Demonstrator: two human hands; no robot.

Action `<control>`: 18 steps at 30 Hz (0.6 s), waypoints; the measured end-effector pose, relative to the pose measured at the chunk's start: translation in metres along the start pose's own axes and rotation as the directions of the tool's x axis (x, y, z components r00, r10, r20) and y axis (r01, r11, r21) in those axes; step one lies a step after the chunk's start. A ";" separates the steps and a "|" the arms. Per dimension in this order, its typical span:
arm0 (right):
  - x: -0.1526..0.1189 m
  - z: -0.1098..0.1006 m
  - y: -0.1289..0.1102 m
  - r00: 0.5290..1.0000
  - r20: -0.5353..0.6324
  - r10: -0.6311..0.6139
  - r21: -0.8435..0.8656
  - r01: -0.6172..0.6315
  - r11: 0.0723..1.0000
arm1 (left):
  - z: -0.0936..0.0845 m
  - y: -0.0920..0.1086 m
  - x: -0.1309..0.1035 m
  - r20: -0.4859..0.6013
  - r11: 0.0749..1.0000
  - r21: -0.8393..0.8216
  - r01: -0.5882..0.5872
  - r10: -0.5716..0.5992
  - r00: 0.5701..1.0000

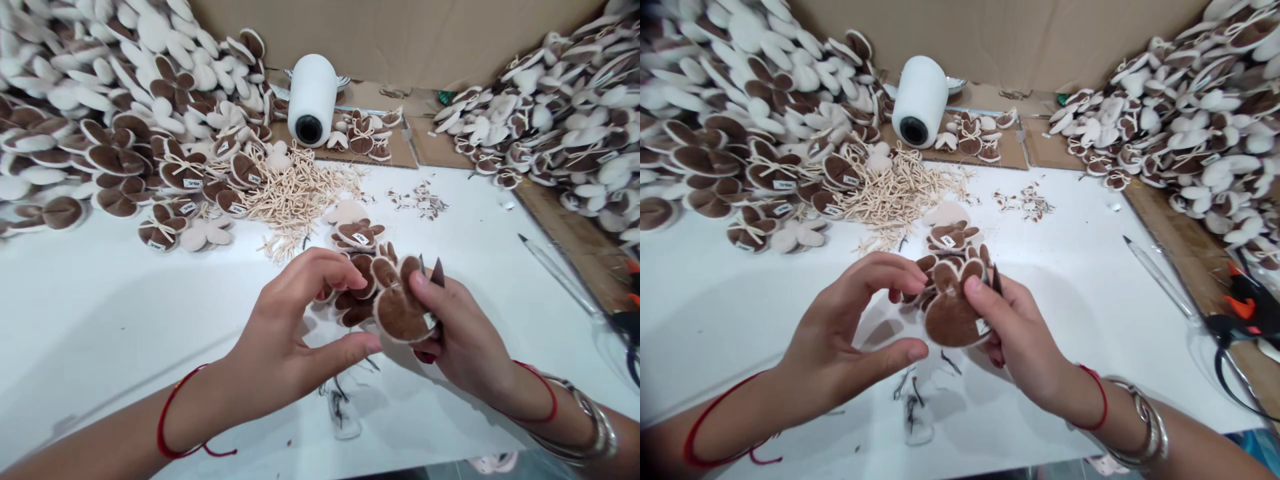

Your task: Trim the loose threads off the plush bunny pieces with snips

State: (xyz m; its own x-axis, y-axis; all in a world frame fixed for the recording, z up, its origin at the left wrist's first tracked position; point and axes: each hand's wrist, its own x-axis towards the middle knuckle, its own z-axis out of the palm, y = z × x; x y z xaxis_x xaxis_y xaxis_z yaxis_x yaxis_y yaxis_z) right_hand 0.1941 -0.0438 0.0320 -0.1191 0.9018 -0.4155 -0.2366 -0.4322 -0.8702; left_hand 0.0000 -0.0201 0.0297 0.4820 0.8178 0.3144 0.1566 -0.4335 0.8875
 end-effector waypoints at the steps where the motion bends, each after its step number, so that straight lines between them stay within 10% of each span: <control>1: 0.000 0.001 0.001 0.998 0.062 -0.009 -0.009 0.010 1.000 | 0.001 0.000 0.000 0.012 0.999 -0.037 0.021 -0.021 1.000; 18: -0.005 0.001 0.002 0.962 0.272 0.032 -0.159 0.012 0.987 | 0.007 0.002 -0.008 -0.123 0.998 -0.057 0.038 -0.045 0.991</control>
State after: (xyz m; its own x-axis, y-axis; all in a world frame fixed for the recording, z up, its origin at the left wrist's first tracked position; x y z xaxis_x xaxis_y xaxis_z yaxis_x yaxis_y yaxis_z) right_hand 0.1929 -0.0497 0.0328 -0.3844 0.8521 -0.3553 -0.0817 -0.4147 -0.9063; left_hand 0.0026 -0.0300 0.0264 0.3648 0.8767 0.3135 0.1257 -0.3800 0.9164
